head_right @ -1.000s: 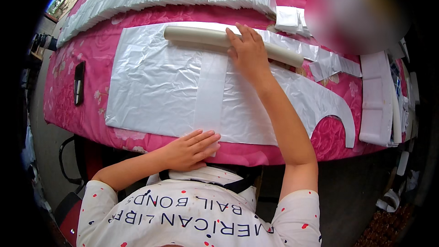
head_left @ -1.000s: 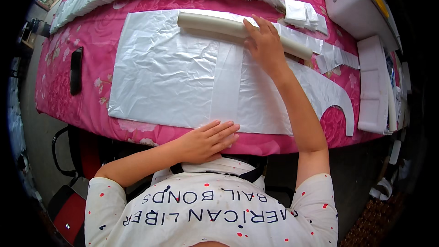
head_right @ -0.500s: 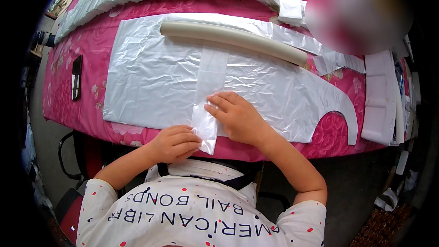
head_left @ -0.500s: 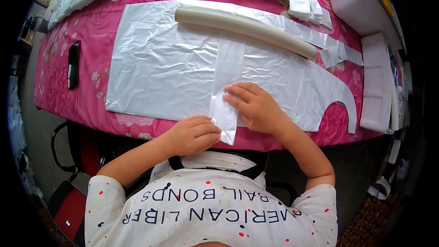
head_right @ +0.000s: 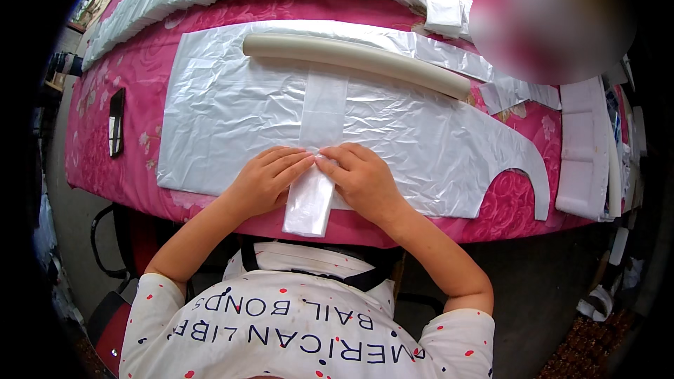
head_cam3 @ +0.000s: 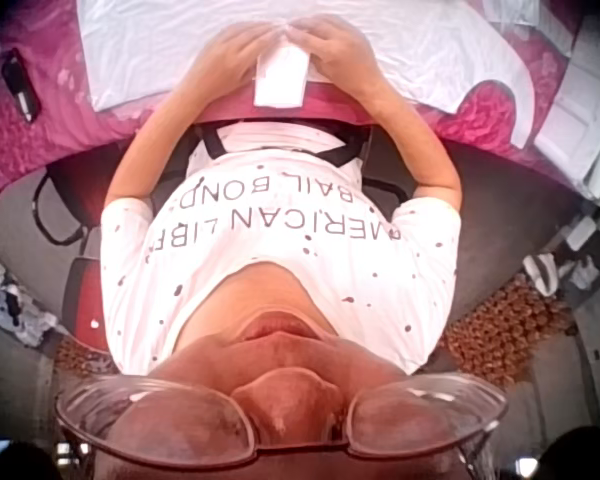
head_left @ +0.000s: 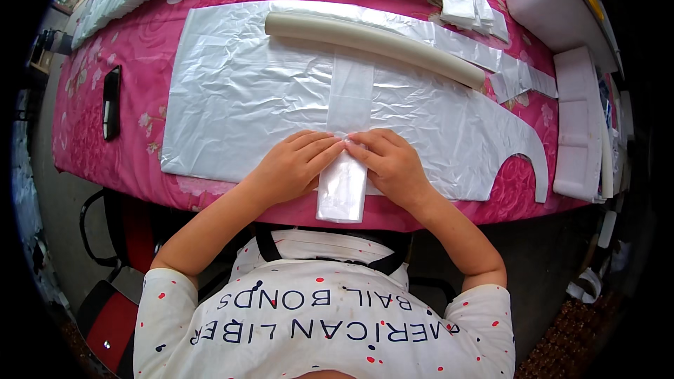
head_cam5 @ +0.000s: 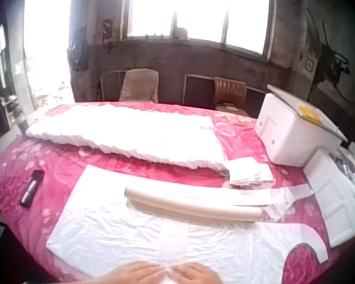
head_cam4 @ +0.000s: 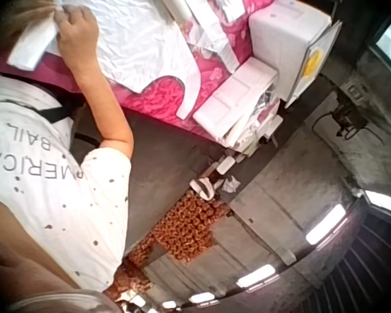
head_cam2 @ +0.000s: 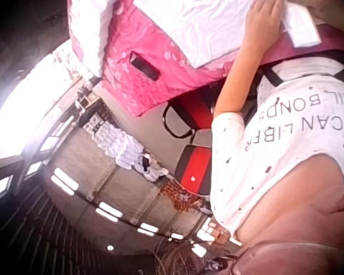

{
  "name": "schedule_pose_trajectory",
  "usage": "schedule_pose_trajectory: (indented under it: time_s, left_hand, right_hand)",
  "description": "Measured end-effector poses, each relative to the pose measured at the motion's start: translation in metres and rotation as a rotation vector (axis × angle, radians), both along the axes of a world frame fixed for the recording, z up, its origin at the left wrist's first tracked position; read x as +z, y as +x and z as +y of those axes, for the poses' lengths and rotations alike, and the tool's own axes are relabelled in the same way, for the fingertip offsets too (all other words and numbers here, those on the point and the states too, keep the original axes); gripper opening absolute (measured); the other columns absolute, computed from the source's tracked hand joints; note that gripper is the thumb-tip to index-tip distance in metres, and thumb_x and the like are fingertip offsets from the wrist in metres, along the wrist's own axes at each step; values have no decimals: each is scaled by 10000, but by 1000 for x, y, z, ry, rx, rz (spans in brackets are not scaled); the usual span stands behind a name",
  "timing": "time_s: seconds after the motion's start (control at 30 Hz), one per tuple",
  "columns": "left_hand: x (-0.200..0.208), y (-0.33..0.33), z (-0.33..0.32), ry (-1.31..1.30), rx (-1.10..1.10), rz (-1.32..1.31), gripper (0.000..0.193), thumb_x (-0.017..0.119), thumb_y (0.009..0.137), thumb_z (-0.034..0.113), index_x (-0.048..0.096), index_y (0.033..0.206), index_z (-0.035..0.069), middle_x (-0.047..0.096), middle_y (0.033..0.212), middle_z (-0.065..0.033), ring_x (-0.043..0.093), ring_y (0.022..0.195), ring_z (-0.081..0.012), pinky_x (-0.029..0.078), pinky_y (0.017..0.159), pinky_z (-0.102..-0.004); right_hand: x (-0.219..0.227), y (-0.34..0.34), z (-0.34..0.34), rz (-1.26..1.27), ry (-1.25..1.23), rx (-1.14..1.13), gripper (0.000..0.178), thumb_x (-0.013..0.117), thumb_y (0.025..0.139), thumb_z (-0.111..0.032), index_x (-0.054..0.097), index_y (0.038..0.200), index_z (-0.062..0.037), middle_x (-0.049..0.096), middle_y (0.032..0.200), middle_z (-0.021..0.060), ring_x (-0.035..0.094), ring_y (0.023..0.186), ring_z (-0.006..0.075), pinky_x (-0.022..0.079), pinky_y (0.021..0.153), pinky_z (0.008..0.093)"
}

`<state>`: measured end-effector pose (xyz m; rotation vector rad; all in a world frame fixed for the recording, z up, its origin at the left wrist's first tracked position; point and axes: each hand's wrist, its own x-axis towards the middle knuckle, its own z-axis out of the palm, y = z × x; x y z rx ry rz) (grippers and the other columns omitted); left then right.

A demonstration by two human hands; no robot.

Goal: The person wraps small white rectangular items in clear plastic film on a pink floral tablecloth. They unroll the film, place an item on it, fold the film over, and smooth it down, repeating this process for several items.

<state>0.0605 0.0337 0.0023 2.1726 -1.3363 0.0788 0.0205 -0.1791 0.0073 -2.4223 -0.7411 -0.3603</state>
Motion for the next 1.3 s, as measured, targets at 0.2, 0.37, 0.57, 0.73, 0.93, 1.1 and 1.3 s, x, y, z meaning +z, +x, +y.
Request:
schedule_pose_trajectory:
  time_s: [0.2, 0.37, 0.57, 0.73, 0.93, 1.1, 1.3]
  left_hand:
    - [-1, 6, -7, -85, 79, 104, 518, 640, 661, 61, 523, 1164, 17, 616, 994, -113, 580, 931, -265, 453, 805, -368]
    - [12, 18, -18, -249, 404, 829, 435, 600, 799, 120, 494, 1210, 23, 627, 914, -112, 583, 874, -280, 442, 762, -373]
    - [5, 11, -25, -181, 328, 97, 577, 616, 783, 151, 399, 1299, 7, 451, 1274, -169, 441, 1162, -318, 348, 975, -402]
    - [3, -1, -38, 130, 188, 0, 698, 620, 779, 281, 330, 1332, -32, 328, 1391, -192, 270, 1320, -333, 224, 1075, -432]
    - [-10, -6, -42, 271, 271, 93, 791, 542, 818, 410, 218, 1380, -42, 183, 1455, -206, 153, 1365, -323, 139, 1101, -425]
    - [-9, -5, -44, 274, 276, 68, 785, 532, 822, 417, 224, 1377, -45, 188, 1453, -206, 157, 1364, -322, 140, 1101, -421]
    - [-6, 4, -40, 215, 271, 32, 726, 582, 790, 364, 324, 1324, -55, 309, 1396, -206, 273, 1316, -317, 221, 1074, -409]
  right_hand:
    - [3, 4, -7, 103, 53, -98, 250, 640, 686, -32, 648, 933, -70, 637, 847, 60, 601, 767, 222, 496, 668, 329]
    - [14, 22, -7, 574, 296, -272, 130, 586, 779, -100, 656, 852, -19, 632, 702, 104, 599, 617, 221, 471, 601, 324]
    - [30, 55, -15, 1130, 393, -359, 227, 583, 839, -195, 653, 770, 10, 607, 620, 42, 573, 532, 88, 411, 488, 218]
    - [27, 67, -19, 1196, 371, -323, 237, 603, 820, -200, 638, 727, 15, 608, 627, 58, 588, 531, 104, 433, 491, 233]
    - [27, 70, -20, 1258, 372, -343, 231, 627, 817, -220, 624, 725, -8, 596, 612, 25, 568, 514, 81, 398, 467, 207]
    - [20, 48, -13, 960, 381, -439, 217, 708, 738, -175, 609, 841, -11, 611, 632, 46, 579, 531, 105, 433, 492, 232]
    - [16, 30, -6, -63, -128, -272, 472, 715, 684, -173, 566, 1111, -35, 594, 1097, 119, 559, 1015, 276, 435, 884, 397]
